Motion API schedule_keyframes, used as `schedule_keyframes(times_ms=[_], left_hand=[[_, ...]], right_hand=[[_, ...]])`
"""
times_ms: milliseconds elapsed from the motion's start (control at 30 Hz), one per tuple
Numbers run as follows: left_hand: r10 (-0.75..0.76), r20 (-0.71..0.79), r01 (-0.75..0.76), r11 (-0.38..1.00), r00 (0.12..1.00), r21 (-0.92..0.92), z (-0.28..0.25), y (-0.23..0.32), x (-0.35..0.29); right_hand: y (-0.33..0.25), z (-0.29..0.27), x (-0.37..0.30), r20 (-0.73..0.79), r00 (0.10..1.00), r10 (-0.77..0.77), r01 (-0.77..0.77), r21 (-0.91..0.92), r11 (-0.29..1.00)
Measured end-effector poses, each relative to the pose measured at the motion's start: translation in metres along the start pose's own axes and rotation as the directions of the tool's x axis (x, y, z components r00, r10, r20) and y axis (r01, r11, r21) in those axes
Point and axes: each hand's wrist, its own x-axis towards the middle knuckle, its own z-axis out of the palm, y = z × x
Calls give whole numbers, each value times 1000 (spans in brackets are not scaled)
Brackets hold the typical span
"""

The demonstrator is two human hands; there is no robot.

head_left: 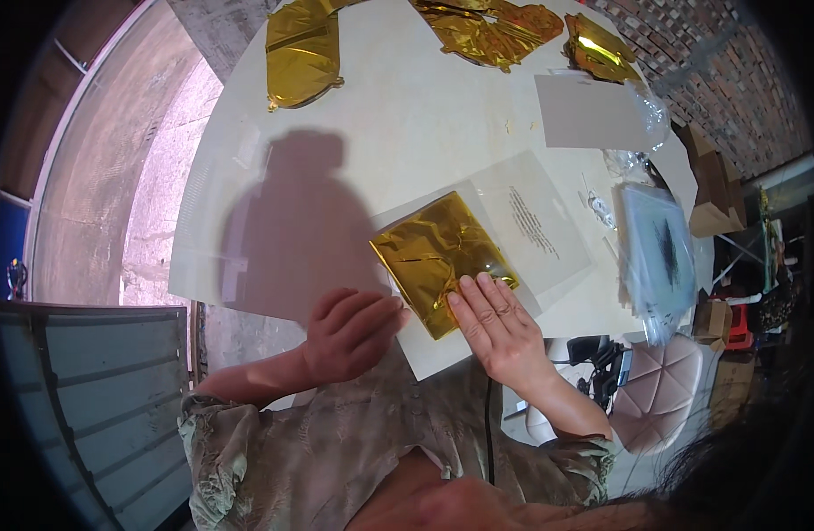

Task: The person folds a gold-colored foil balloon by hand, then places it inside a plastic sleeve with a cardboard insert.

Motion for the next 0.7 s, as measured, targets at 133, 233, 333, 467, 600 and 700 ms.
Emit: schedule_keyframes(times_ms=[133, 233, 333, 467, 600, 700], left_hand=[[-190, -6, 190, 981, 982, -43, -4, -7, 5], [-222, 71, 223, 975, 973, -16, -5, -10, 10], [-190, 142, 198, 979, 971, -42, -5, -9, 16], [-113, 199, 139, 983, 973, -122, -5, -8, 18], [2, 267, 66, 966, 964, -249, -3, -15, 14], [24, 209, 38, 958, 978, -286, -10, -15, 7]], right_hand=[[1, 4, 0, -25, 999, 27, -26, 37, 999], [3, 8, -2, -23, 1000, 15, -14, 38, 999], [4, 9, -2, -24, 1000, 15, -14, 40, 999], [4, 7, 1, -38, 999, 24, -21, 69, 997], [5, 7, 1, -19, 1000, 25, -23, 68, 997], [3, 7, 1, -10, 1000, 19, -19, 61, 998]])
